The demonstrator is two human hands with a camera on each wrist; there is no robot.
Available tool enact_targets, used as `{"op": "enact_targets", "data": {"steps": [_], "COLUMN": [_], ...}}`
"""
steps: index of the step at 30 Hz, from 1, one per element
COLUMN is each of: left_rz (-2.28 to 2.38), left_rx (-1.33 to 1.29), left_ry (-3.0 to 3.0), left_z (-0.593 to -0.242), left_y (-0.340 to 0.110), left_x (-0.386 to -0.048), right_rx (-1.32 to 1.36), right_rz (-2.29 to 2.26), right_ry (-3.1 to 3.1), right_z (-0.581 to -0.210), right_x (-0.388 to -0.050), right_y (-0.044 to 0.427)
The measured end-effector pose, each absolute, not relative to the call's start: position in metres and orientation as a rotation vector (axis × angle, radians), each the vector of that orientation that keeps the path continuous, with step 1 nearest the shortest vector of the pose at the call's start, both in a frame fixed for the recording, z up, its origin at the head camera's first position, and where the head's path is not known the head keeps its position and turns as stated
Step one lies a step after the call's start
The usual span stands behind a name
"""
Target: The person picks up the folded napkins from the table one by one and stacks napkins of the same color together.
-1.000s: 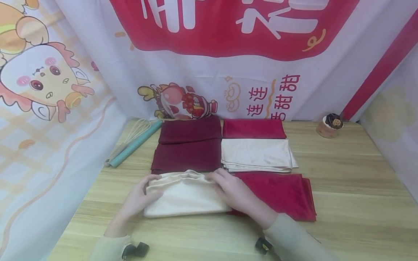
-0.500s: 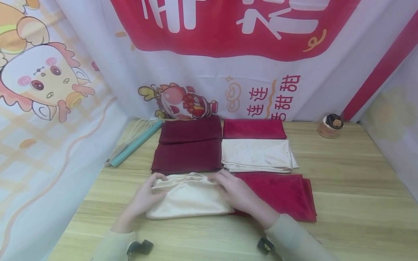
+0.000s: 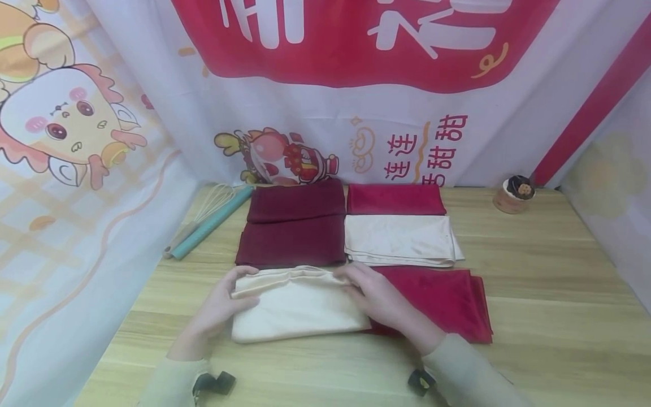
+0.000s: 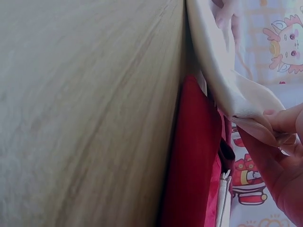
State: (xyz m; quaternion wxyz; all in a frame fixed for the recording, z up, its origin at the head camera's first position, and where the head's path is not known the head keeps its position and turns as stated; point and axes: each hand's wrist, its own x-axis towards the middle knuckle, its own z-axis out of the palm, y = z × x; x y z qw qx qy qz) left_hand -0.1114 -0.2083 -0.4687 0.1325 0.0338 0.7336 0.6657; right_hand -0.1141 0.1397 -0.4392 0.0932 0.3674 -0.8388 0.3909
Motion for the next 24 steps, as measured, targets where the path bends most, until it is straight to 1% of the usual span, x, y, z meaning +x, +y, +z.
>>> {"op": "enact_targets", "data": {"steps": [5, 10, 18, 24], "left_rz": [1.765, 1.641, 1.652, 1.716], "left_rx": [0.067, 0.203, 0.346, 0.347], "left_ry": [2.214, 2.202, 2.075, 1.962], "left_z": [-0.4627, -0.4584, -0.4618, -0.4631], "left_y": [-0.2051, -0.2044, -0.2089, -0.211], "left_x": [-0.1106, -0.1074, -0.1074, -0.1065], "right_rx": [1.091, 1.031, 0.953, 0.94], "right_rz": [1.172, 1.245, 1.342, 1.356], "right_ry": [-2.521, -2.576, -2.611, -2.611], "right_z": [-0.4428, -0.4461, -0.4486, -0.4482], "right_x": [-0.1153, -0.1163, -0.1168, -0.1174], "right_y": [0.143, 0.1447, 0.1453, 0.1456]}}
